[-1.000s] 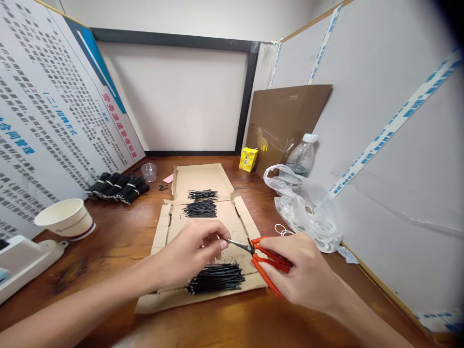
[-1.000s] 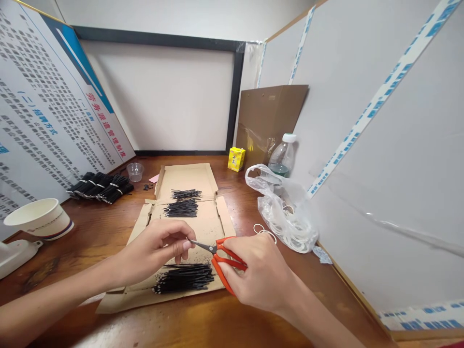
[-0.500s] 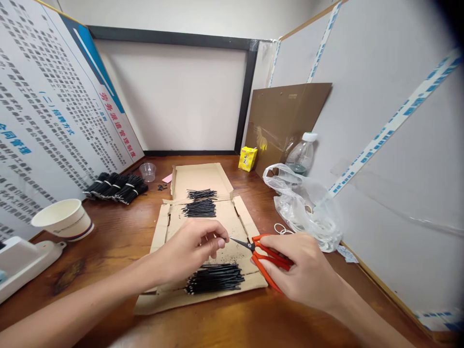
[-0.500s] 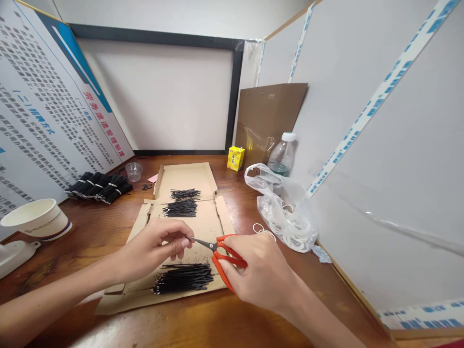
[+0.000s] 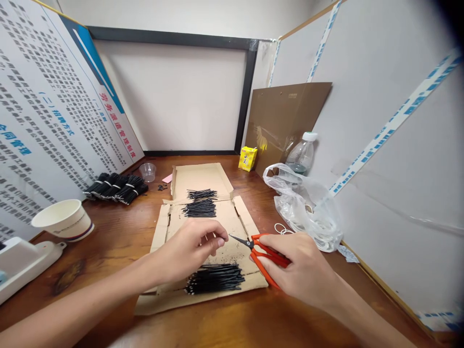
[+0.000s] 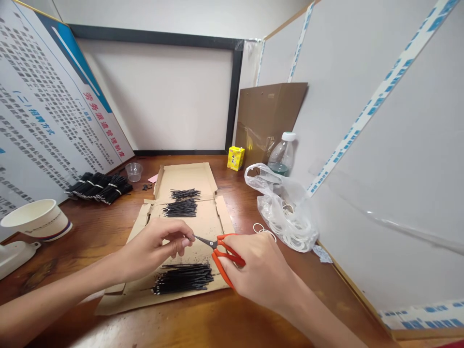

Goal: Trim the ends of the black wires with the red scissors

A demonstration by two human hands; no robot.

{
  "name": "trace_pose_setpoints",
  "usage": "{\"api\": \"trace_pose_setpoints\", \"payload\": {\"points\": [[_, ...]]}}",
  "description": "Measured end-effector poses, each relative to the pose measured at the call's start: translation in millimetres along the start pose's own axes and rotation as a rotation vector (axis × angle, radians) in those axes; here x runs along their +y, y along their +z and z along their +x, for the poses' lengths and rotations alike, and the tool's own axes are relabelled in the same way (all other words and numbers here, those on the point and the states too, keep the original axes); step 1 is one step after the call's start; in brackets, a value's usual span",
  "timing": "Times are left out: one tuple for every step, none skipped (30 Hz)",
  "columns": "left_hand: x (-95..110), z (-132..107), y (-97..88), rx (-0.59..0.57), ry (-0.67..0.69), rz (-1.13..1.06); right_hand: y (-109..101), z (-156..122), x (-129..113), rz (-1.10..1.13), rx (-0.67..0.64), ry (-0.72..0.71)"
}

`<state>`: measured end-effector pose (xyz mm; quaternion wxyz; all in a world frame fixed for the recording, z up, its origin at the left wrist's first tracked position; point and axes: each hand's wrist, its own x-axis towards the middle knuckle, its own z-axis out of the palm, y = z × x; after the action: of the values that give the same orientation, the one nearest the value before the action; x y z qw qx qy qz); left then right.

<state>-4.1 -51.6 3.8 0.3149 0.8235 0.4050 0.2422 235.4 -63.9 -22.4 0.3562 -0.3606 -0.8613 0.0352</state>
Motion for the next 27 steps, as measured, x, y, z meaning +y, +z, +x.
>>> {"api": "trace_pose_setpoints", "payload": {"points": [[-0.8, 0.4, -0.2, -0.003, -0.007, -0.004, -0.7, -0.1, -0.7, -0.006, 0.0, 0.005], [-1.4, 0.6, -0.3, -0.004, -0.014, -0.009, -1.4, -0.1, -1.6, -0.013, -0.001, 0.007], [-1.7, 0.6, -0.3, -0.005, -0.018, -0.013, -2.0, -0.1, -2.4, -0.02, -0.005, 0.008], [-1.8, 0.4, -0.3, -0.004, -0.02, -0.015, -2.4, 0.1, -3.1, -0.026, -0.012, 0.007], [-1.7, 0.2, -0.2, -0.002, -0.02, -0.015, -2.6, 0.3, -3.6, -0.031, -0.021, 0.007], [-1.4, -0.1, 0.0, 0.0, -0.018, -0.013, -2.5, 0.5, -3.8, -0.035, -0.031, 0.006], [-1.0, -0.4, 0.3, 0.001, -0.014, -0.011, -2.2, 0.6, -3.7, -0.038, -0.039, 0.005], [-0.5, -0.8, 0.6, 0.002, -0.012, -0.008, -1.6, 0.6, -3.4, -0.042, -0.046, 0.004], [-0.1, -1.0, 0.9, 0.0, -0.01, -0.007, -0.9, 0.6, -2.8, -0.044, -0.049, 0.002], [0.1, -1.1, 1.1, -0.002, -0.011, -0.009, 0.0, 0.4, -2.0, -0.044, -0.047, -0.002], [0.0, -1.0, 1.2, -0.004, -0.015, -0.013, 1.1, 0.1, -1.2, -0.043, -0.041, -0.008], [-0.6, -0.7, 1.0, -0.007, -0.017, -0.015, 2.1, -0.2, -0.4, -0.042, -0.033, -0.015], [-1.9, -0.1, 0.6, -0.007, -0.013, -0.008, 3.0, -0.4, 0.4, -0.043, -0.023, -0.021], [-3.8, 0.7, 0.0, -0.003, 0.001, 0.013, 3.9, -0.7, 1.0, -0.045, -0.015, -0.025], [-6.4, 1.8, -0.9, 0.01, 0.026, 0.054, 4.5, -0.9, 1.4, -0.049, -0.011, -0.025], [-9.6, 3.1, -1.9, 0.029, 0.059, 0.109, 4.9, -1.0, 1.6, -0.052, -0.011, -0.019], [-13.2, 4.5, -3.0, 0.048, 0.089, 0.165, 5.1, -1.0, 1.8, -0.051, -0.013, -0.011], [-16.9, 5.8, -4.1, 0.062, 0.108, 0.209, 5.1, -1.0, 2.0, -0.048, -0.012, -0.001], [-20.4, 7.1, -5.0, 0.068, 0.109, 0.231, 5.0, -1.0, 2.2, -0.041, -0.008, 0.011], [-23.3, 8.1, -5.8, 0.066, 0.097, 0.234, 4.9, -0.9, 2.6, -0.03, -0.001, 0.02], [-25.6, 9.0, -6.3, 0.058, 0.078, 0.223, 4.7, -0.8, 3.0, -0.018, 0.007, 0.026], [-27.2, 9.7, -6.7, 0.051, 0.062, 0.207, 4.5, -0.6, 3.6, -0.005, 0.017, 0.031], [-28.3, 10.2, -7.0, 0.047, 0.052, 0.196, 4.2, -0.5, 4.1, 0.007, 0.022, 0.031], [-29.3, 10.5, -7.3, 0.045, 0.049, 0.192, 4.0, -0.4, 4.6, 0.014, 0.022, 0.032], [-30.7, 10.7, -7.6, 0.045, 0.048, 0.196, 3.9, -0.4, 4.8, 0.016, 0.018, 0.03], [-32.9, 10.9, -8.1, 0.048, 0.045, 0.211, 3.7, -0.5, 4.9, 0.011, 0.01, 0.032], [-36.1, 11.1, -8.7, 0.056, 0.036, 0.239, 3.6, -0.5, 4.7, 0.002, -0.001, 0.034]]}}
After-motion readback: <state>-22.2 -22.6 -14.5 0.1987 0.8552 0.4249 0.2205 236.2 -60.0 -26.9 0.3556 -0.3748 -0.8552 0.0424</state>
